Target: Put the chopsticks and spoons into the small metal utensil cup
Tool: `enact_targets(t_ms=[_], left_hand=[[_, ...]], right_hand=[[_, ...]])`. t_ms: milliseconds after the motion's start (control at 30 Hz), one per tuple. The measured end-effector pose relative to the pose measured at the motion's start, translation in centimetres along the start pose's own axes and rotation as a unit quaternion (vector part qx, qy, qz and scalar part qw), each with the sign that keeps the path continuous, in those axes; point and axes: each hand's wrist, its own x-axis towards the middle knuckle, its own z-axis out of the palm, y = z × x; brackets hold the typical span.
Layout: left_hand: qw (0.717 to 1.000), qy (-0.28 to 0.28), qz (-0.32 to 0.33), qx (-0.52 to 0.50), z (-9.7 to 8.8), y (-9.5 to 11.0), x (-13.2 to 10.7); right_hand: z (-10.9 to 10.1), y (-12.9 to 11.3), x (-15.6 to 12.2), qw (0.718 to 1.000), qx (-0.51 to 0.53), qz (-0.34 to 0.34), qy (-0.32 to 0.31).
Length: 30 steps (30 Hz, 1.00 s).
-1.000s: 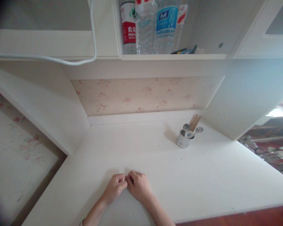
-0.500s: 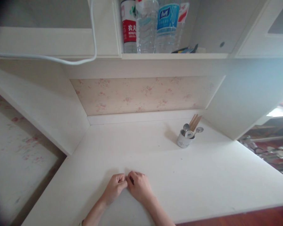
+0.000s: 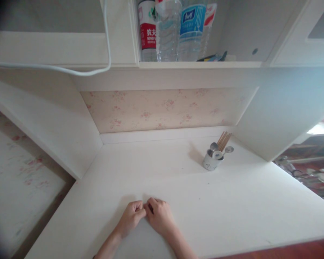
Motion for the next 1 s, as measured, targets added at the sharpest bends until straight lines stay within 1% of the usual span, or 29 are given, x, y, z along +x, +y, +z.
enact_targets(t_ms=[267, 367, 433, 500, 567, 633, 700, 767, 800, 833, 900, 967, 1000], left_hand=[[1.0, 0.005, -0.004, -0.002, 0.0, 0.4, 0.0], [1.0, 0.01, 0.0, 0.006, 0.1, 0.4, 0.0], [1.0, 0.013, 0.004, 0.011, 0.1, 0.3, 0.0], [1.0, 0.016, 0.006, 0.015, 0.2, 0.1, 0.0], [1.0, 0.018, 0.003, 0.022, 0.3, -0.1, 0.0], [0.999, 0.021, -0.002, 0.028, 0.3, -0.3, 0.0], [0.999, 0.024, -0.003, 0.027, 0.3, -0.5, 0.0], [0.999, 0.028, -0.001, 0.021, 0.3, -0.6, 0.1], [0.999, 0.028, 0.0, 0.016, 0.3, -0.7, 0.1], [1.0, 0.028, 0.0, 0.012, 0.3, -0.7, 0.1], [1.0, 0.027, 0.0, 0.011, 0.3, -0.8, 0.1], [1.0, 0.025, 0.0, 0.013, 0.3, -0.8, 0.1], [1.0, 0.026, 0.0, 0.015, 0.3, -0.8, 0.1]], right_hand=[[-0.3, -0.1, 0.1, 1.0, -0.001, 0.001, 0.001], [-0.3, -0.3, 0.1, 1.0, 0.018, 0.006, 0.002], [-0.4, -0.4, 0.2, 0.998, 0.059, 0.018, 0.003], [-0.7, -0.2, 0.4, 0.99, 0.134, 0.036, 0.001], [-1.6, 0.5, 0.6, 0.969, 0.238, 0.066, 0.008], [-3.2, 2.1, 0.8, 0.937, 0.327, 0.107, 0.052], [-5.3, 4.4, 0.9, 0.91, 0.358, 0.155, 0.139], [-7.9, 7.4, 0.8, 0.887, 0.332, 0.207, 0.243], [-9.2, 8.9, 0.8, 0.871, 0.311, 0.237, 0.297], [-10.6, 10.5, 0.8, 0.859, 0.295, 0.257, 0.331], [-13.3, 13.5, 0.9, 0.838, 0.268, 0.287, 0.379], [-15.5, 16.3, 1.4, 0.812, 0.218, 0.334, 0.425], [-16.4, 17.5, 1.8, 0.807, 0.188, 0.35, 0.436]])
